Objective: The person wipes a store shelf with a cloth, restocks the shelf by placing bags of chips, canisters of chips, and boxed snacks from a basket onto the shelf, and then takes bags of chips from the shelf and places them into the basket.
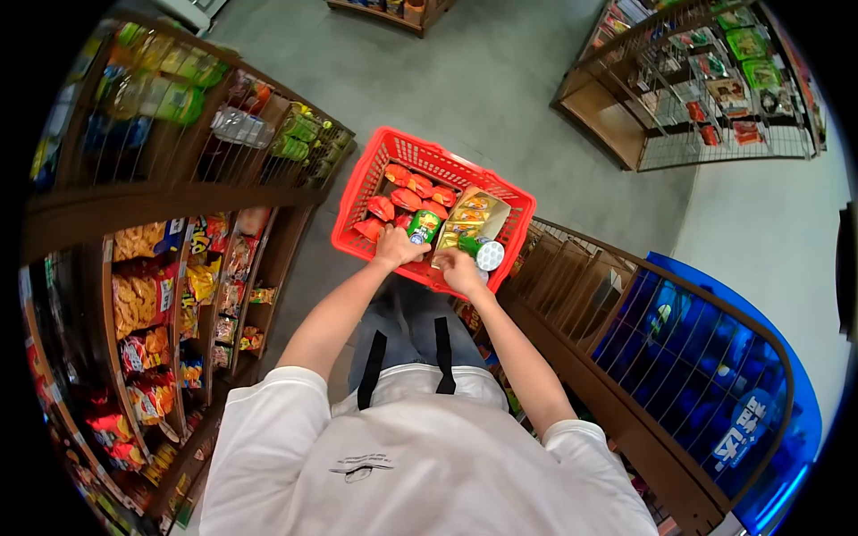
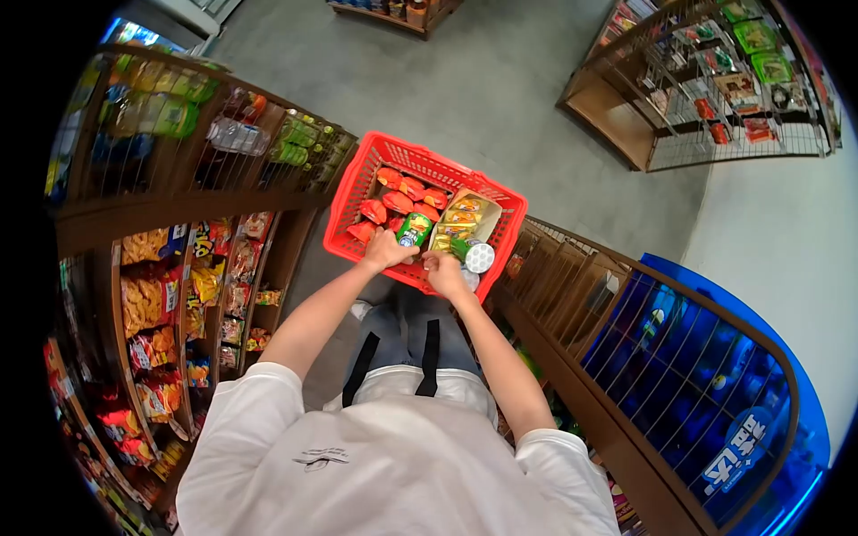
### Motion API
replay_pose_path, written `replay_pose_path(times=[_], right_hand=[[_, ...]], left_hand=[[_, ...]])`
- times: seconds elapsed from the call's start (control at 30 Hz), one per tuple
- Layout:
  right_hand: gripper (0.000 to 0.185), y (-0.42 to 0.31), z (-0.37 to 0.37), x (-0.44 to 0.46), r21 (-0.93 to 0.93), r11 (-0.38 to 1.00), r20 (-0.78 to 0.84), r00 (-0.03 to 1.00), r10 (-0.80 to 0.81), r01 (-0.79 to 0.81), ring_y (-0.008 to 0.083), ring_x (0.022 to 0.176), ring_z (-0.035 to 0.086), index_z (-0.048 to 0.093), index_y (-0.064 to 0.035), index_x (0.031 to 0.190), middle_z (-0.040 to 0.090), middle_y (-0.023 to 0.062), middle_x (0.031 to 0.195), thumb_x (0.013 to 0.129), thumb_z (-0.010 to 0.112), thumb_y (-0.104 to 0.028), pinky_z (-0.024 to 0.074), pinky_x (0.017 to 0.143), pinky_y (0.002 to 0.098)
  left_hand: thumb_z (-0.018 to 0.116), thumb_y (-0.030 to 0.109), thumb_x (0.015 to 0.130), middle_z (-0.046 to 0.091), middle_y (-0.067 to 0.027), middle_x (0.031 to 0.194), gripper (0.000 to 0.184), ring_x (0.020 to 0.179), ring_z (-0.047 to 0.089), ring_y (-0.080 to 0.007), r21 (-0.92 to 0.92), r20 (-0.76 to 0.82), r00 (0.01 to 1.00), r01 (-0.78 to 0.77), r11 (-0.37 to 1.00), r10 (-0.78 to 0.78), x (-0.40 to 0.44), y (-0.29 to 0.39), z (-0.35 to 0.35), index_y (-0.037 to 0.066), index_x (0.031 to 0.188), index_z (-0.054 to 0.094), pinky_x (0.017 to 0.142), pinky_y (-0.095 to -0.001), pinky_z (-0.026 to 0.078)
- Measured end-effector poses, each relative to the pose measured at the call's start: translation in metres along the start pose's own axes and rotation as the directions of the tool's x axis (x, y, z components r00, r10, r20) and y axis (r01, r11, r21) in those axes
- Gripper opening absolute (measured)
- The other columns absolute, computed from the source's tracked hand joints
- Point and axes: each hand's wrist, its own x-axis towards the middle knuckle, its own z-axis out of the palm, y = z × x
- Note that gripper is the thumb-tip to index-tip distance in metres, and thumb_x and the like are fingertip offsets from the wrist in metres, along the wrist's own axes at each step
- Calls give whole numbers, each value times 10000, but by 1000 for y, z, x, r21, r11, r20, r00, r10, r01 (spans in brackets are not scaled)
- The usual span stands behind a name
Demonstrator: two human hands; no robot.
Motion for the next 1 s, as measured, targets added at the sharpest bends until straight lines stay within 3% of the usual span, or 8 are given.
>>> replay_pose_path(times=[0.07, 0.13, 0.27, 0.47, 0.53, 0.73, 0.8, 1.0], right_hand=[[303, 8, 1, 15, 142, 990, -110, 994, -7, 23, 221, 873, 642, 602, -4, 1143, 670, 134, 972, 841, 612, -27, 510, 797, 323], [456, -31, -16, 14, -19, 982, -180, 966, -187, 187, 273, 1048, 604, 563, -39, 1205, 634, 160, 1111, 781, 721, -99, 481, 910, 362], [888, -112, -37, 8, -267, 891, 162, 928, -335, 368, 321, 1354, 318, 377, -75, 1393, 391, 197, 1418, 636, 827, -193, 306, 1100, 394], [884, -188, 9, -7, -75, 922, 488, 820, -299, 380, 277, 1197, 516, 398, 10, 1357, 543, 185, 1266, 614, 841, -171, 391, 1031, 366], [835, -196, 45, -16, 129, 849, 443, 736, -512, 513, 234, 1102, 576, 435, 25, 1321, 597, 156, 1187, 629, 848, -195, 449, 955, 349], [767, -243, 123, -66, 96, 888, 536, 729, -427, 450, 180, 1004, 605, 479, 48, 1261, 629, 134, 1116, 646, 855, -216, 488, 867, 330], [741, -244, 154, -71, 214, 852, 515, 686, -514, 478, 190, 966, 621, 490, 54, 1241, 643, 135, 1073, 652, 845, -222, 502, 848, 335], [778, -314, 205, -118, 92, 769, 739, 474, -478, 633, 203, 1048, 597, 445, 43, 1288, 602, 150, 1172, 674, 839, -227, 494, 891, 346]], left_hand=[[804, 438, 558, 531, -315, 1165, 762, 1176, 474, -365, -212, 31, 995, -87, 973, 96, -11, -7, -24, -111, 1048, 606, 970, -411, 435], [811, 374, 559, 487, -303, 1161, 755, 1156, 471, -390, -296, -164, 969, -229, 927, 187, -23, -21, -35, -40, 1132, 545, 950, -413, 440], [799, 255, 590, 478, -226, 1140, 745, 1130, 484, -374, -326, -309, 903, -395, 859, 298, -85, -30, -88, 8, 1201, 452, 952, -410, 428], [787, 173, 632, 510, -140, 1158, 699, 1119, 521, -278, -358, -595, 743, -587, 726, 308, -172, -70, -126, 28, 1230, 456, 945, -357, 427], [789, 157, 685, 542, -93, 1187, 682, 1121, 539, -198, -520, -714, 670, -702, 487, 204, -188, -95, -117, 20, 1262, 453, 923, -329, 438], [795, 171, 719, 602, -71, 1161, 652, 1059, 565, -148, -541, -801, 599, -710, 451, -17, -254, -170, -111, 5, 1273, 495, 883, -291, 446], [808, 242, 712, 621, -96, 1071, 647, 898, 588, -164, -538, -827, 551, -720, 439, -109, -272, -191, -105, -17, 1233, 526, 757, -286, 479], [805, 291, 735, 628, -138, 1061, 611, 906, 622, -190, -500, -857, 469, -660, 561, -212, -344, -248, -103, -52, 1176, 556, 685, -299, 515]])
